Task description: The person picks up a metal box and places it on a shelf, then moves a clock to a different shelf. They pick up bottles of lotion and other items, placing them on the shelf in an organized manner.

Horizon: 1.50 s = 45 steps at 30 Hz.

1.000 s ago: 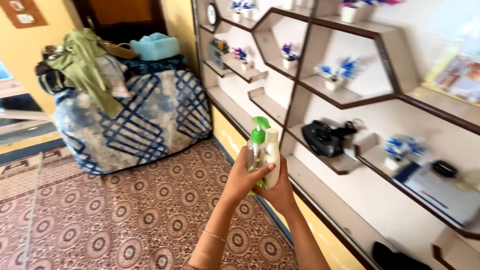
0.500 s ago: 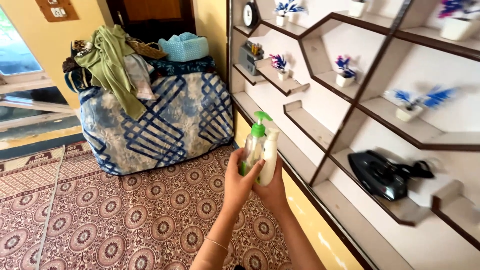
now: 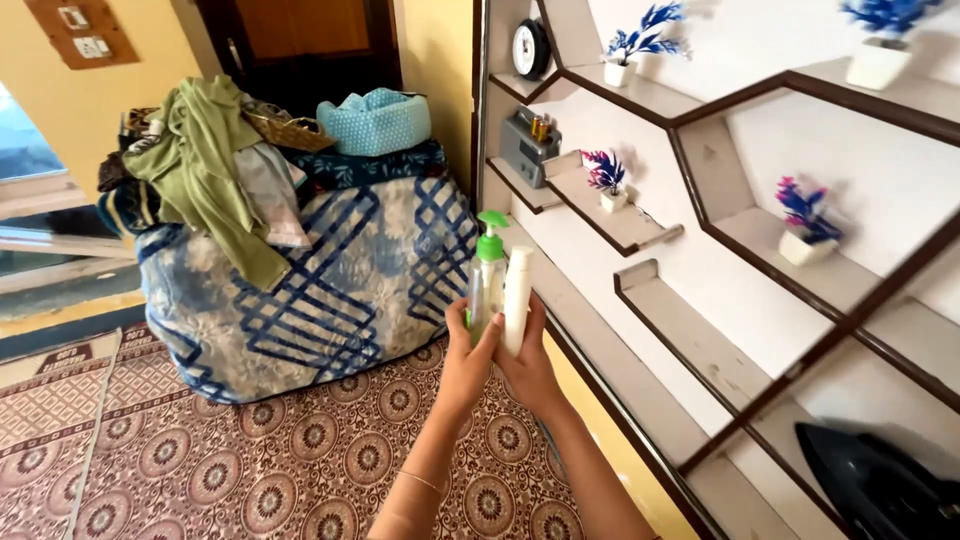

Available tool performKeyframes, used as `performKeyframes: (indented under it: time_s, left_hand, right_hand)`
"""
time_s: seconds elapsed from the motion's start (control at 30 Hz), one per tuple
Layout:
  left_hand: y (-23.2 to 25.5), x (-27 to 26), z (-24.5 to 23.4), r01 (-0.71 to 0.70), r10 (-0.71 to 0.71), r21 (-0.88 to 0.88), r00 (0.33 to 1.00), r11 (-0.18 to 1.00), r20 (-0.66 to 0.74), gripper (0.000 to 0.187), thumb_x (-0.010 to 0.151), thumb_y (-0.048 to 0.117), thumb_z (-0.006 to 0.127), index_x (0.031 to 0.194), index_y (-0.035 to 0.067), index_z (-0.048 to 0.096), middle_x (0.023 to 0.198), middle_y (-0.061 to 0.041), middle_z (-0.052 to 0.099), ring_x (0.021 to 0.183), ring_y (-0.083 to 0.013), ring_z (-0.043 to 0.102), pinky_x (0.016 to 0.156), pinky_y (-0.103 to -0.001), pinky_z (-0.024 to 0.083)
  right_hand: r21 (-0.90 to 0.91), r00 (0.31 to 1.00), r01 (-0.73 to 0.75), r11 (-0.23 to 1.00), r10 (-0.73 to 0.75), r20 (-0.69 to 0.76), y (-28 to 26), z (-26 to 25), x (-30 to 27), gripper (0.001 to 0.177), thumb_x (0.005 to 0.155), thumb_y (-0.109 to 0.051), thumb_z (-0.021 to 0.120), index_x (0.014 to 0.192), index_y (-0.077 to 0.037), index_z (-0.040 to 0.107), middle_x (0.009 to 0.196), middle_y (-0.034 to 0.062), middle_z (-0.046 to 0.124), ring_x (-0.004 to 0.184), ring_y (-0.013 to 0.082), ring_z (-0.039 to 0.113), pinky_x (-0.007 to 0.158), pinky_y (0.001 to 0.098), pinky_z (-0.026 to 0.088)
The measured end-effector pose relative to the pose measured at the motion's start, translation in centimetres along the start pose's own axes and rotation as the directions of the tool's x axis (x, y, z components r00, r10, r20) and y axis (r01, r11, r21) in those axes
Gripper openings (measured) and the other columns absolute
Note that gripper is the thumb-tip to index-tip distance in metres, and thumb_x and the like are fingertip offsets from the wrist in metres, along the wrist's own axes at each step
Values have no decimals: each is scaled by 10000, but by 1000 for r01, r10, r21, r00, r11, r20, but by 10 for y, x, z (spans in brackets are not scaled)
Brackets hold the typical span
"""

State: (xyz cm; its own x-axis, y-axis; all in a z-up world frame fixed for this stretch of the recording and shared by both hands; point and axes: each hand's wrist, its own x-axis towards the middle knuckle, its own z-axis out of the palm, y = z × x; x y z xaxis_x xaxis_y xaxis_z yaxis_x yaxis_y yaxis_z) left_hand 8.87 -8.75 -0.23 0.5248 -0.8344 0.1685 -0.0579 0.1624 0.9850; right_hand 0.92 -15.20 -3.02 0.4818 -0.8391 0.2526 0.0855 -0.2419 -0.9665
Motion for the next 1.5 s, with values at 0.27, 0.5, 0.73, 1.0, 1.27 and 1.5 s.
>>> performKeyframes:
  time_s: [0.27, 0.5, 0.73, 1.0, 1.27, 1.5]
  left_hand:
    - [-27, 145, -28, 20, -21, 19, 1000, 1000, 23, 581, 1033, 366, 528, 1513, 70, 388, 1404, -265, 496, 1296, -456, 518, 1078, -636, 396]
    - [-13, 272, -58, -110, 122, -57, 947, 992, 297, 721, 1074, 412, 376, 1571, -28, 93, 1511, -439, 250, 1377, -616, 318, 1104, -717, 290]
    - [-47, 409, -90, -69, 45, 36, 885, 997, 464, 907, 866, 175, 607, 1565, 34, 45, 1525, -414, 238, 1388, -612, 321, 1119, -673, 312]
    - [-70, 529, -75, -114, 74, 77, 913, 991, 401, 1156, 680, 213, 810, 1566, 46, 86, 1522, -390, 253, 1342, -591, 410, 1104, -632, 400]
    - [-108, 668, -17, -169, 169, -14, 985, 986, 31, 965, 656, 305, 907, 1430, 106, 367, 1334, -271, 520, 1292, -453, 531, 1078, -559, 408]
    - [-113, 752, 13, -187, 188, -34, 982, 982, 32, 929, 685, 202, 839, 1474, 118, 355, 1379, -256, 505, 1321, -448, 506, 1079, -605, 365]
  right_hand:
    - [-2, 998, -20, 1000, 20, -66, 42, 36, 134, 726, 981, -357, 605, 1575, -164, 238, 1291, 196, 617, 1136, 329, 649, 988, 533, 511]
    - [11, 970, 80, 997, -76, -231, 41, 77, 260, 746, 1048, -421, 481, 1618, -148, 85, 1587, 312, 275, 1441, 475, 359, 1142, 603, 346]
    - [185, 958, 44, 982, 11, -286, 86, 88, 382, 727, 1051, -602, 307, 1599, -197, 53, 1650, 271, 69, 1517, 476, 168, 1182, 670, 218]
    - [128, 997, -32, 991, 40, -61, 61, 85, 470, 827, 1018, -649, 310, 1640, -208, -10, 1679, 249, -55, 1527, 488, 4, 1185, 692, 59]
    - [55, 997, 78, 995, -79, 12, 75, 58, 596, 818, 1055, -616, 283, 1635, -74, 85, 1678, 226, -17, 1540, 420, -13, 1238, 573, 14]
    - [-343, 739, 263, 901, -417, -529, 147, -10, 772, 493, 975, -170, 677, 1408, -8, 507, 1302, 224, 555, 1238, 347, 548, 1032, 441, 488]
